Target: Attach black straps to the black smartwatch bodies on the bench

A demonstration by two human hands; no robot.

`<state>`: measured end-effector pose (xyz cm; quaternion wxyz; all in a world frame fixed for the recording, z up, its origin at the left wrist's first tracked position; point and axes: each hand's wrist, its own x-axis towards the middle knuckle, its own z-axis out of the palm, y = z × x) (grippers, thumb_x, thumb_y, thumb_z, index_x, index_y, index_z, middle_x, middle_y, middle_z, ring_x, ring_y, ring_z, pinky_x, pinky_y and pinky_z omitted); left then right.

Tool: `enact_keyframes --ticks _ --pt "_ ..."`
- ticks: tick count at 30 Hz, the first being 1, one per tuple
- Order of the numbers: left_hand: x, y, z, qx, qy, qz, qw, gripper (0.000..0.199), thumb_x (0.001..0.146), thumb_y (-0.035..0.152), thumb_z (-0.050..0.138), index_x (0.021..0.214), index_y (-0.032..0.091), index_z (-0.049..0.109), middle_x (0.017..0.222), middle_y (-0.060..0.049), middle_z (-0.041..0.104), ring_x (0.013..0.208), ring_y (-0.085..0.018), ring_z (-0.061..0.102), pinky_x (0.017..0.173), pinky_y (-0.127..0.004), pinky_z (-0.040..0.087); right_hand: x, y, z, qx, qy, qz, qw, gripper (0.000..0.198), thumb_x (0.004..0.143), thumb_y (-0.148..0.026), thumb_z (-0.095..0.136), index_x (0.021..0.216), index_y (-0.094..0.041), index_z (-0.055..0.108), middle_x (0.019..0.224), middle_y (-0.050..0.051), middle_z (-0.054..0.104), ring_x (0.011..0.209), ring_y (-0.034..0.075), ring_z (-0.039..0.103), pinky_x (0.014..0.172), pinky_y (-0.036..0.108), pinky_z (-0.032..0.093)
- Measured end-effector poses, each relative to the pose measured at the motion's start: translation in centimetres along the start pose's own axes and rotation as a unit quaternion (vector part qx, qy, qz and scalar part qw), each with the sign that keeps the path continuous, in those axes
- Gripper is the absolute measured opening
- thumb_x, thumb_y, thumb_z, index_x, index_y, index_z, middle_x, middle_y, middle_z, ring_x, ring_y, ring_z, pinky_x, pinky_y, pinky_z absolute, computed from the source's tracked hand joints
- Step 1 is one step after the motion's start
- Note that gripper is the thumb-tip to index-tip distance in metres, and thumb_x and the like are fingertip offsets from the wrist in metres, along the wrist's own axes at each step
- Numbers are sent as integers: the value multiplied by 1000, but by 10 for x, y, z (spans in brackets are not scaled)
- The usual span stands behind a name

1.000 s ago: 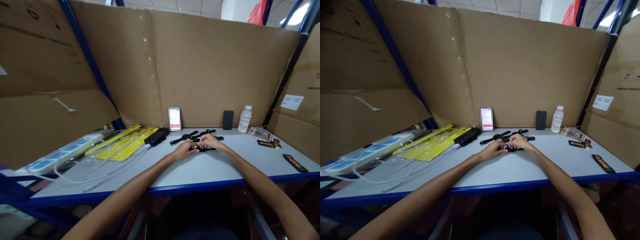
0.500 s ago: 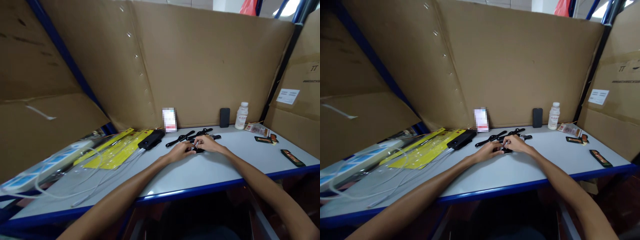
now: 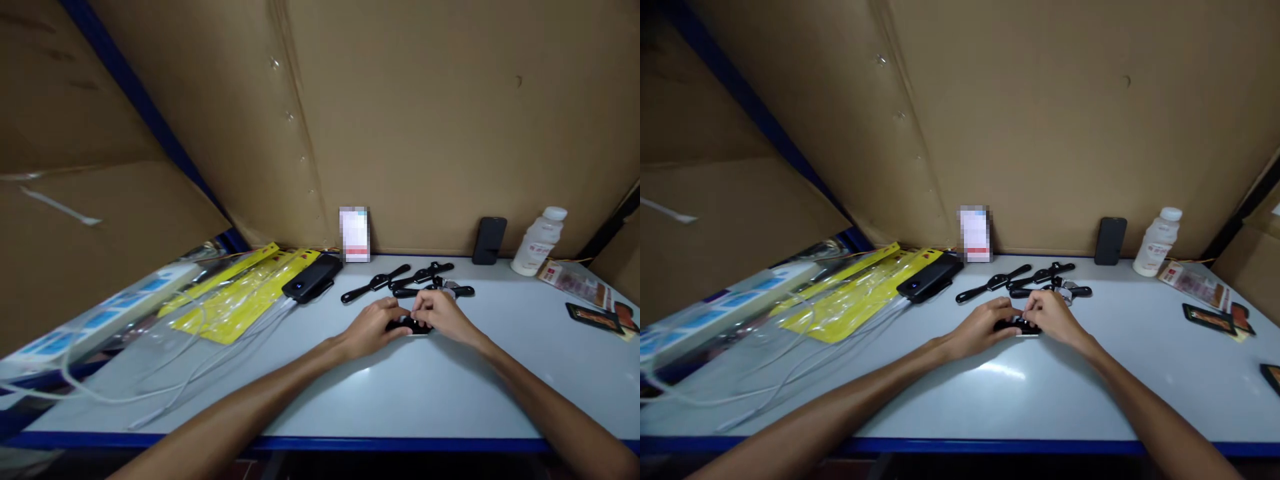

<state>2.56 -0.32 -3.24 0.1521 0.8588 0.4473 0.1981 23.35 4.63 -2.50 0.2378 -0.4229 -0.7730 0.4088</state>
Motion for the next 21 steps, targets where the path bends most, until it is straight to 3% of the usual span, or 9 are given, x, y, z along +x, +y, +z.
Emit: enact_keyframes --ticks 3,9,13,17,21 --pt "1 0 1 5 4 8 1000 34 99 46 59 118 20 72 96 -7 64 89 -22 61 81 -32 48 1 4 -4 -23 -6 4 1000 14 82 -28 65 71 -22 58 60 -1 65 58 16 60 58 27 41" --pt "8 -5 7 25 19 27 999 35 97 49 63 112 19 74 95 -8 66 90 -22 64 79 -30 48 -3 3 -11 -231 38 -91 968 30 90 -30 58 61 -24 58 63 5 65 62 19 58 60 31 35" --pt "12 -8 7 47 17 28 998 31 96 46 66 106 18 74 96 -7 66 90 -22 64 77 -29 46 0 -1 -11 -210 15 -109 971 18 88 -31 63 73 -23 67 67 4 68 62 18 59 59 29 36" --pt "12 -8 6 53 33 21 998 29 95 43 68 111 19 75 96 -6 65 91 -23 63 79 -29 45 3 -7 -7 -178 22 -107 978 7 79 -16 64 73 -20 68 65 1 68 62 16 60 60 26 38" --pt "13 -9 3 50 20 31 998 31 96 40 67 118 20 74 94 -6 64 89 -22 62 79 -28 44 7 -9 -8 -92 8 -34 995 7 74 -13 63 76 -19 66 56 -3 64 52 13 58 54 23 39"
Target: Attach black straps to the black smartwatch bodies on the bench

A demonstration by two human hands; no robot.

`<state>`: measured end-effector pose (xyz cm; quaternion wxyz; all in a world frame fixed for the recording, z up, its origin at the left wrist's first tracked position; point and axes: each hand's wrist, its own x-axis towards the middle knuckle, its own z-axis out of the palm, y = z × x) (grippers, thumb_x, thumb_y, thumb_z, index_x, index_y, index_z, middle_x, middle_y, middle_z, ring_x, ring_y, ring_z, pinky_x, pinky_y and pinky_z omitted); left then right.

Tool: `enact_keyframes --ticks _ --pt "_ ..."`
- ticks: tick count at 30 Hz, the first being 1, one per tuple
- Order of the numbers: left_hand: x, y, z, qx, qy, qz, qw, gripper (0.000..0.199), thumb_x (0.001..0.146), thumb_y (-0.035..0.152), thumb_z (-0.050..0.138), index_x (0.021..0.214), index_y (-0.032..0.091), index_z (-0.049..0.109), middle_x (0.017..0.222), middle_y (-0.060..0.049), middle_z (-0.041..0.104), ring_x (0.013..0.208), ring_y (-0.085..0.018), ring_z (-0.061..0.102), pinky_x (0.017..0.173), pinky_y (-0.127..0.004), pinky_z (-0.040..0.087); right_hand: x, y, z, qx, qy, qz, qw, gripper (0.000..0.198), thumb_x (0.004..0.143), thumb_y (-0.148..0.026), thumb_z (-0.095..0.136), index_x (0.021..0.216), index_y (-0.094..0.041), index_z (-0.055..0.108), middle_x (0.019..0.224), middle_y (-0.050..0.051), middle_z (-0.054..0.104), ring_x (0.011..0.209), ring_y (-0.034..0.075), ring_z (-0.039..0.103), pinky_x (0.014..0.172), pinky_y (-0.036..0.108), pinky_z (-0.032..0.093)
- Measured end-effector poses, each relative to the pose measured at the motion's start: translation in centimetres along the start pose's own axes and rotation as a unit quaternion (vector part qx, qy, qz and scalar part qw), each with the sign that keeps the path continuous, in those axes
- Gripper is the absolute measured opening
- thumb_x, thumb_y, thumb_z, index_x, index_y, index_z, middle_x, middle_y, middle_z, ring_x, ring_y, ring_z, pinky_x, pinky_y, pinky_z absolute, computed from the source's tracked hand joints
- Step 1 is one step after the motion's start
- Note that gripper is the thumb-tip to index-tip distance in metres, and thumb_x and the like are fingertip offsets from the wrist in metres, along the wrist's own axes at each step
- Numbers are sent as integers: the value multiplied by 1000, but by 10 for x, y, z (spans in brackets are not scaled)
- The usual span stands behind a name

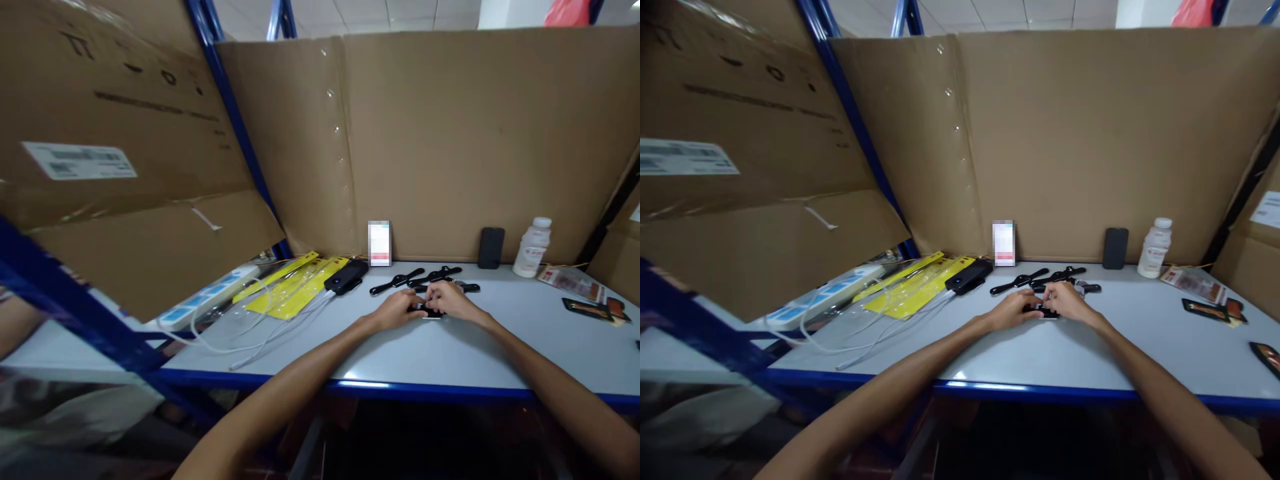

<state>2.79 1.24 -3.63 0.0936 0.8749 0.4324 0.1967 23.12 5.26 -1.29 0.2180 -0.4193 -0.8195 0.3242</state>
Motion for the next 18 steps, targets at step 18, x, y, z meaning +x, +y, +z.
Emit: enact_keyframes --ticks 18 --pt "2 -12 3 -38 14 8 999 30 95 38 66 116 20 76 88 -4 63 78 -18 60 73 -27 44 -5 -5 -11 -229 45 -55 971 28 90 -30 66 66 -17 71 63 2 67 60 13 55 57 25 27"
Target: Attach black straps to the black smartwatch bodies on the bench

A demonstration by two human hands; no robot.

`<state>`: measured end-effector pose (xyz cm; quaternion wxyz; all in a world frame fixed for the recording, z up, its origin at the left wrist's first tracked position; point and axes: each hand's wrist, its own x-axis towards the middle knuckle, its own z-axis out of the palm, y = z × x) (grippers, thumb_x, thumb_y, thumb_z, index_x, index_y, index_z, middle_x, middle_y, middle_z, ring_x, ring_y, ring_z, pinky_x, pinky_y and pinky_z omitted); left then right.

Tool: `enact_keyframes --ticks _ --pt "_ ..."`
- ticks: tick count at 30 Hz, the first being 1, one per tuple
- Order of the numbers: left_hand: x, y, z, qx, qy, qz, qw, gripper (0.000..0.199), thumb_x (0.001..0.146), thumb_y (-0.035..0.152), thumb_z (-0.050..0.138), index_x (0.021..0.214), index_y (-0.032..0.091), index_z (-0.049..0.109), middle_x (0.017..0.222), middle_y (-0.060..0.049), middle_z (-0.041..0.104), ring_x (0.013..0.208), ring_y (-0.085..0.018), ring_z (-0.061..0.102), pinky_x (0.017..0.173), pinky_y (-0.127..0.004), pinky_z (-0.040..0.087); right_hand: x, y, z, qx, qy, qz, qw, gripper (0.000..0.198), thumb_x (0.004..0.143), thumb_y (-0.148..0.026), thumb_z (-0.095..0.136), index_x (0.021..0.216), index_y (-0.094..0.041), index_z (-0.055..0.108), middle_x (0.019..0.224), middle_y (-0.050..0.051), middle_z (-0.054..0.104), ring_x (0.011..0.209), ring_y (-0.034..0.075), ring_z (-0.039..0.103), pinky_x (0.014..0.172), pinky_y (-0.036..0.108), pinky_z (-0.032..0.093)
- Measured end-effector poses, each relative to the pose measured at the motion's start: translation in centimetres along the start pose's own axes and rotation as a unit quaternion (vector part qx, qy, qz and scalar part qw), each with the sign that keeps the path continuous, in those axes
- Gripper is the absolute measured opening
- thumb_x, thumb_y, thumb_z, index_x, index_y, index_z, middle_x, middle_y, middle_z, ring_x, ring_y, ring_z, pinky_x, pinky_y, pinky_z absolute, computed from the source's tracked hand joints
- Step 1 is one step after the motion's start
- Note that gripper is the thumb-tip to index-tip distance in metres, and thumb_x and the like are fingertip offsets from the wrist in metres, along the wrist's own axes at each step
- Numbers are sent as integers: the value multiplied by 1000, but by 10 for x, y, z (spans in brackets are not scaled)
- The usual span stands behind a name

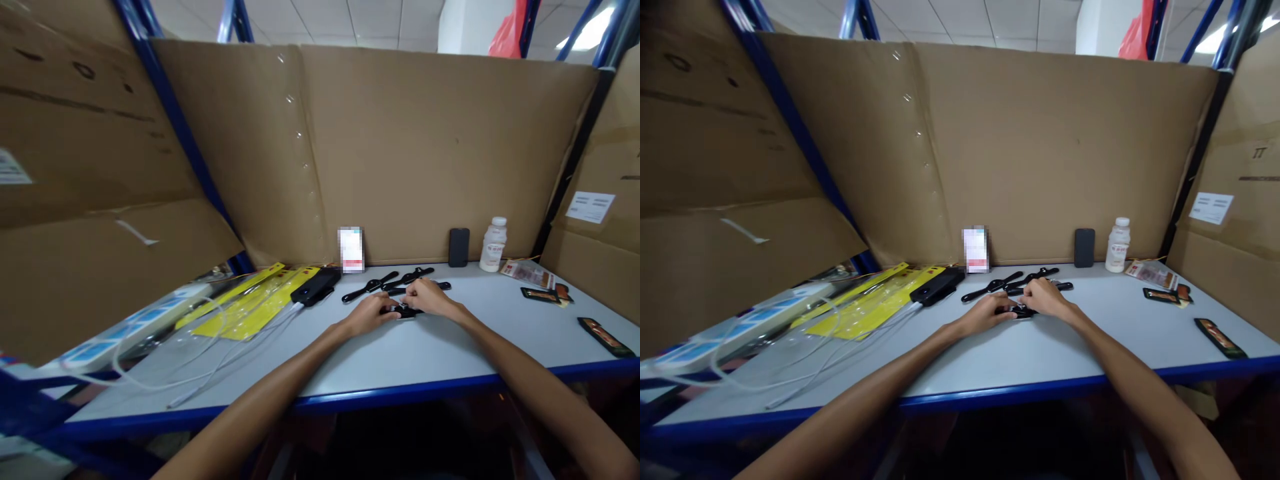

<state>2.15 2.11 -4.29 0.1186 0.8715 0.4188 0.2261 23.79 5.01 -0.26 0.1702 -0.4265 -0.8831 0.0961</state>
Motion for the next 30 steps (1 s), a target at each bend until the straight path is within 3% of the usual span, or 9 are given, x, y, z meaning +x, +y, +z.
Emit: enact_keyframes --ticks 6,12,17,21,25,30 --pt "-2 1 -2 14 0 15 1000 27 96 40 64 107 19 76 86 -4 64 78 -19 60 71 -28 44 -5 -9 -9 2 -35 17 999 31 93 -33 63 69 -18 77 62 2 69 61 13 57 57 25 27" --pt "-3 5 -2 34 4 5 999 23 96 37 65 108 19 73 88 -4 64 79 -19 60 72 -29 44 -9 -14 -8 -36 8 32 999 27 94 -34 62 80 -20 79 79 6 76 71 16 63 59 26 28" --pt "-6 7 -3 72 12 6 997 19 94 38 66 99 19 68 93 -4 65 83 -21 61 72 -30 45 -7 -14 -6 62 -51 -6 997 28 94 -30 62 76 -17 79 67 2 71 64 13 61 58 23 31" --pt "-7 9 -4 83 18 -14 996 19 93 35 69 102 19 65 95 -5 67 85 -21 63 73 -30 46 -4 -9 -7 99 -2 -6 995 21 92 -25 63 83 -16 80 63 0 68 60 12 56 58 23 31" --pt "-8 11 -6 91 15 4 996 14 94 33 68 93 19 65 94 -4 68 86 -21 63 74 -30 46 -6 -5 -8 60 10 -29 998 15 86 -21 68 94 -22 81 72 -1 71 64 12 57 60 23 30" --pt "-7 11 -5 101 16 18 995 14 96 34 66 93 19 65 95 -5 69 89 -22 65 77 -31 47 -7 -5 -2 -15 3 -8 1000 13 85 -30 72 86 -22 81 76 4 73 69 16 59 59 25 26"
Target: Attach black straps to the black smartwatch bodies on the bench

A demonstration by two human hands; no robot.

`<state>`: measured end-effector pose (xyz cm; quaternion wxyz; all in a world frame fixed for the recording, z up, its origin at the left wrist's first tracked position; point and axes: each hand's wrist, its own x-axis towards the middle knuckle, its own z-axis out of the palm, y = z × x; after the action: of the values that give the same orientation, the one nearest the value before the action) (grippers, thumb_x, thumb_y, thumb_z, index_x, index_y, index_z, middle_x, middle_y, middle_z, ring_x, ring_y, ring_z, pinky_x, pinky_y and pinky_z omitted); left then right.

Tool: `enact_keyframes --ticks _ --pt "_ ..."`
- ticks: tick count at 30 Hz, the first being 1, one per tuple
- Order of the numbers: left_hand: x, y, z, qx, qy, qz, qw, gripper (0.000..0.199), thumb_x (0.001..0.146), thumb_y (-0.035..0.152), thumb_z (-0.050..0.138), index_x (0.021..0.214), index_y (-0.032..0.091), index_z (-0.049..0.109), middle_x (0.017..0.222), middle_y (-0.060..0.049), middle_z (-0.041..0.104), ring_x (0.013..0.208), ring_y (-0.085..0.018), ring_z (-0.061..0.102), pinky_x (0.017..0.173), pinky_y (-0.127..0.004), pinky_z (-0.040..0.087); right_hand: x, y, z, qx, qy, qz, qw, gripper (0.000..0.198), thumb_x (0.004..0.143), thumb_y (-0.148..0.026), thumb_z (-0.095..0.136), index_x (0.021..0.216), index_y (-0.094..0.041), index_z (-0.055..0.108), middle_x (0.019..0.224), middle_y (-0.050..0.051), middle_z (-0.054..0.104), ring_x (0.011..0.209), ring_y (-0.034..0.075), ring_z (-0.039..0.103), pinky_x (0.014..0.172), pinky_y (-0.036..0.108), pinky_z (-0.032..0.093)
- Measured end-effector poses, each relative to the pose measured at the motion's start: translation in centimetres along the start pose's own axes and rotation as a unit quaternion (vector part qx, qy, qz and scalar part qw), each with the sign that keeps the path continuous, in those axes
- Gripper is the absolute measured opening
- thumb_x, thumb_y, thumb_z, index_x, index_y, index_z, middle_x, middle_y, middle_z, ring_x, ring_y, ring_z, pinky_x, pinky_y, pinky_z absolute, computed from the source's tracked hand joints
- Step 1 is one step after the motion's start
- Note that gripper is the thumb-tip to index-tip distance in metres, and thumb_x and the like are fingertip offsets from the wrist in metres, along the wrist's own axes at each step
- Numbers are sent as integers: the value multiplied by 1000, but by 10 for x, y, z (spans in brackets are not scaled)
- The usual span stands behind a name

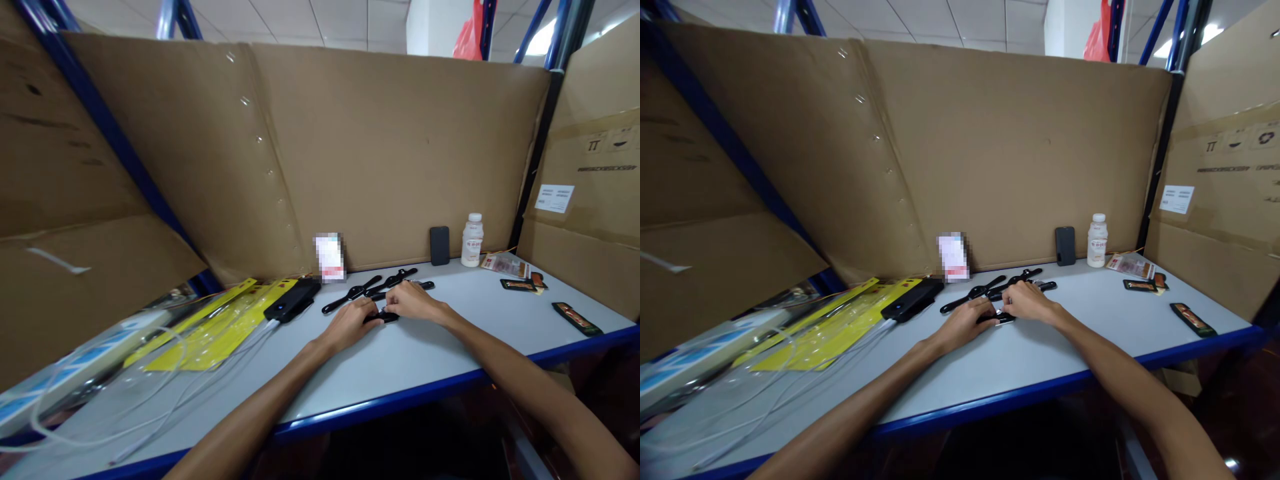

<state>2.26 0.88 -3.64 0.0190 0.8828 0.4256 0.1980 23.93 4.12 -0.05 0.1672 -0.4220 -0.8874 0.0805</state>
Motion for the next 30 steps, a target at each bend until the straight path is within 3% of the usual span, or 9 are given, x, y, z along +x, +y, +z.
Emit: enact_keyframes --ticks 4,7,10,15,19,23,30 --pt "0 -2 2 2 0 -6 1000 17 97 36 64 99 19 68 97 -6 69 90 -23 65 77 -32 48 1 -3 1 36 -21 -23 999 22 91 -31 66 79 -18 80 67 2 68 63 13 54 58 25 25" --pt "0 -4 3 1 1 1 1000 20 98 37 63 105 19 70 101 -7 69 94 -23 65 80 -32 49 -1 -5 -5 60 -4 -41 997 21 94 -27 62 90 -19 81 68 0 68 62 11 52 59 23 26" --pt "1 -6 4 3 0 2 1000 22 98 38 63 106 19 71 103 -8 69 95 -24 65 82 -32 50 -4 -7 -10 23 -5 -26 999 21 95 -29 61 93 -21 81 72 2 70 63 13 54 59 25 25" --pt "1 -4 3 -3 -4 -1 1000 21 98 37 63 106 19 72 103 -8 68 95 -24 65 81 -32 50 -4 -6 -11 -3 -25 -11 1000 31 95 -32 60 73 -17 76 67 3 68 61 13 54 58 26 24" --pt "1 -1 0 7 -9 -8 1000 20 98 36 63 105 19 72 101 -7 68 93 -23 65 79 -32 50 -3 -7 -10 36 -45 -56 997 28 96 -30 59 80 -18 78 67 0 67 62 12 53 61 23 27" --pt "1 -1 0 10 -13 -6 1000 19 98 35 63 104 19 71 101 -7 68 94 -23 65 79 -31 50 -6 -8 -11 -21 -20 -25 999 26 96 -31 59 83 -20 78 74 4 71 66 15 55 60 26 25" --pt "1 -2 1 14 -5 3 1000 19 99 34 62 104 19 72 96 -6 67 90 -22 64 77 -31 50 -3 -5 -12 16 -27 -33 999 36 95 -34 58 67 -16 72 60 -1 58 56 10 41 57 25 20"
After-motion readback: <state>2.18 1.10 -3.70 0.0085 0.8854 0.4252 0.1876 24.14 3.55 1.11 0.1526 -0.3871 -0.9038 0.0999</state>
